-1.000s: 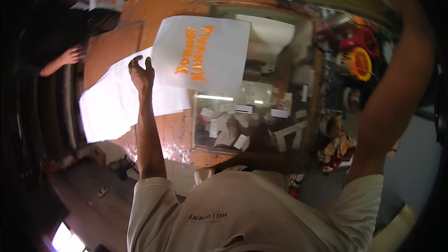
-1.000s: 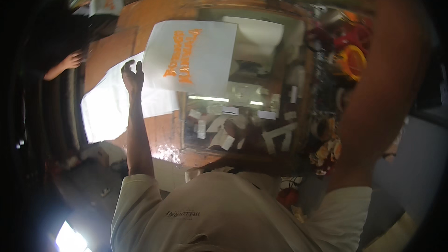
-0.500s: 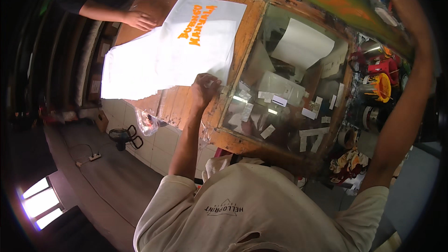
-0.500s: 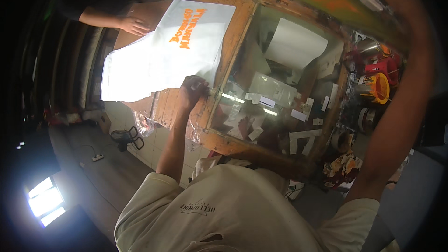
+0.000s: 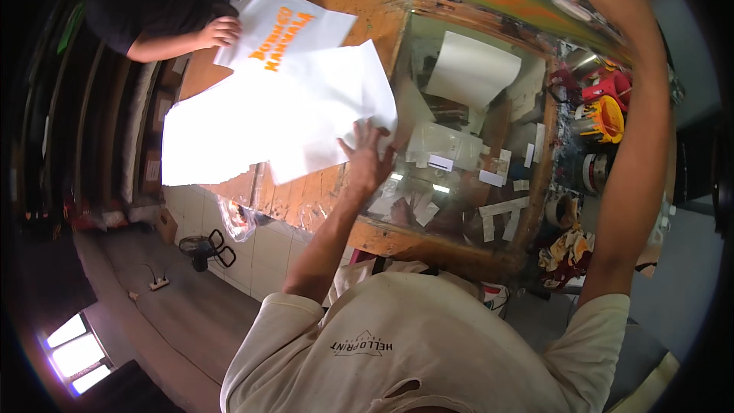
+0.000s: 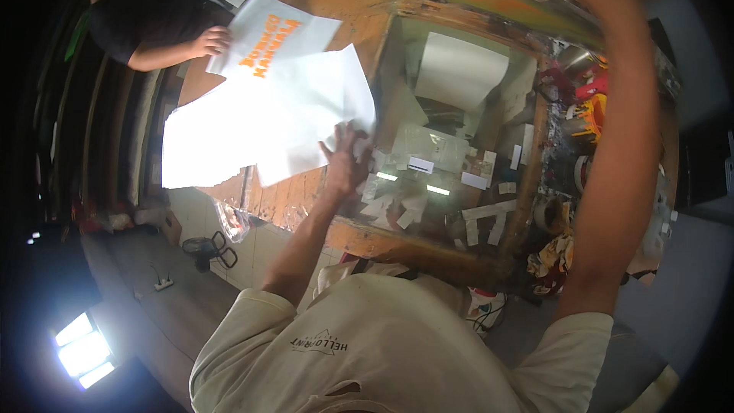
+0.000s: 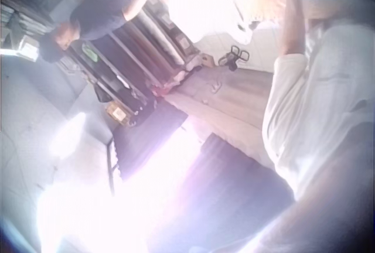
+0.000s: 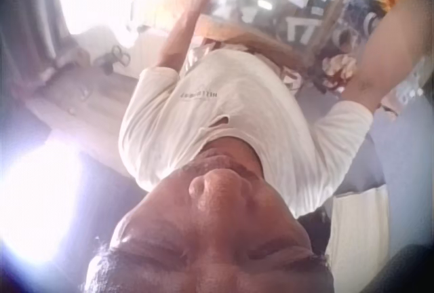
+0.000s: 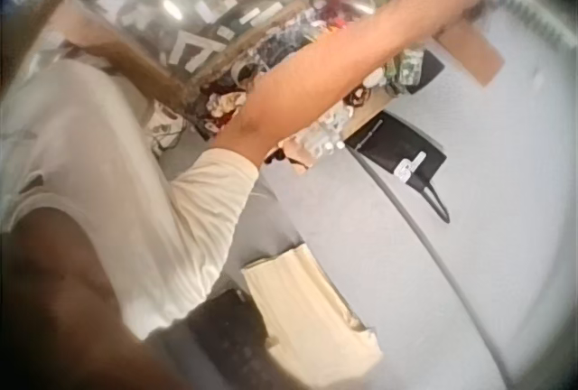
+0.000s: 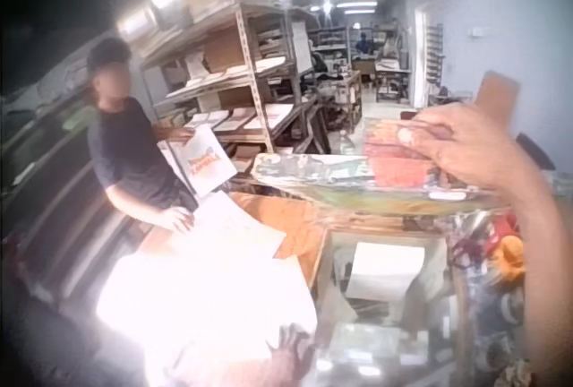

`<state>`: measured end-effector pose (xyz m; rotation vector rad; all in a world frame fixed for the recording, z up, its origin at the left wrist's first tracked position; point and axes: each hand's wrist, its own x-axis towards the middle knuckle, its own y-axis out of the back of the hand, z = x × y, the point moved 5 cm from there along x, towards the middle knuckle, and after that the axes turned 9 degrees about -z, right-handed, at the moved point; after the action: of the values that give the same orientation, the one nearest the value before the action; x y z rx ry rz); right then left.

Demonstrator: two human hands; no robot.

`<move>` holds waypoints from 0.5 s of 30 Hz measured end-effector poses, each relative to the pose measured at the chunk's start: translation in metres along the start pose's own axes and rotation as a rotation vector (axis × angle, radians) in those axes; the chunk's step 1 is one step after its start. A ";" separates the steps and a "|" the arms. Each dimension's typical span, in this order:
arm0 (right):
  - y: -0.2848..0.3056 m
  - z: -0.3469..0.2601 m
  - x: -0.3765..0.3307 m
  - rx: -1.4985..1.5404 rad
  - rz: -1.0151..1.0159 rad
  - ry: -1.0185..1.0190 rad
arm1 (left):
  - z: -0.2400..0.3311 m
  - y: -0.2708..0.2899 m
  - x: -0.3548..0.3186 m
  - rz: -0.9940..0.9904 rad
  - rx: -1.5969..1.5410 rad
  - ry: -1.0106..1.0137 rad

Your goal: The person performs silk-screen printing by placing sheets of paper on a base, lowering a printing frame, and spreading orange ink across the screen with a squeegee.

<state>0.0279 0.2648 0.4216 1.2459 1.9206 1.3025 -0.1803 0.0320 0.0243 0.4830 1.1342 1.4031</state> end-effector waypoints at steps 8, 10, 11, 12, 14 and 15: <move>0.011 0.002 -0.007 -0.052 -0.126 0.046 | 0.149 -0.085 0.026 0.010 0.146 -0.619; 0.012 0.001 0.000 -0.300 -0.166 0.172 | 0.178 -0.096 0.027 -0.078 0.145 -0.710; 0.008 -0.002 0.008 -0.516 -0.162 0.313 | 0.185 -0.100 0.027 -0.082 0.181 -0.721; 0.013 0.003 0.006 -0.535 -0.167 0.377 | 0.191 -0.103 0.025 -0.109 0.164 -0.732; 0.020 0.008 0.000 -0.547 -0.169 0.471 | 0.200 -0.107 0.019 -0.159 0.133 -0.745; 0.021 0.011 -0.002 -0.524 -0.165 0.470 | 0.200 -0.108 0.017 -0.175 0.108 -0.732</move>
<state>0.0463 0.2702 0.4353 0.5419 1.7405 1.9650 0.0380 0.0959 0.0159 0.8651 0.6301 0.8904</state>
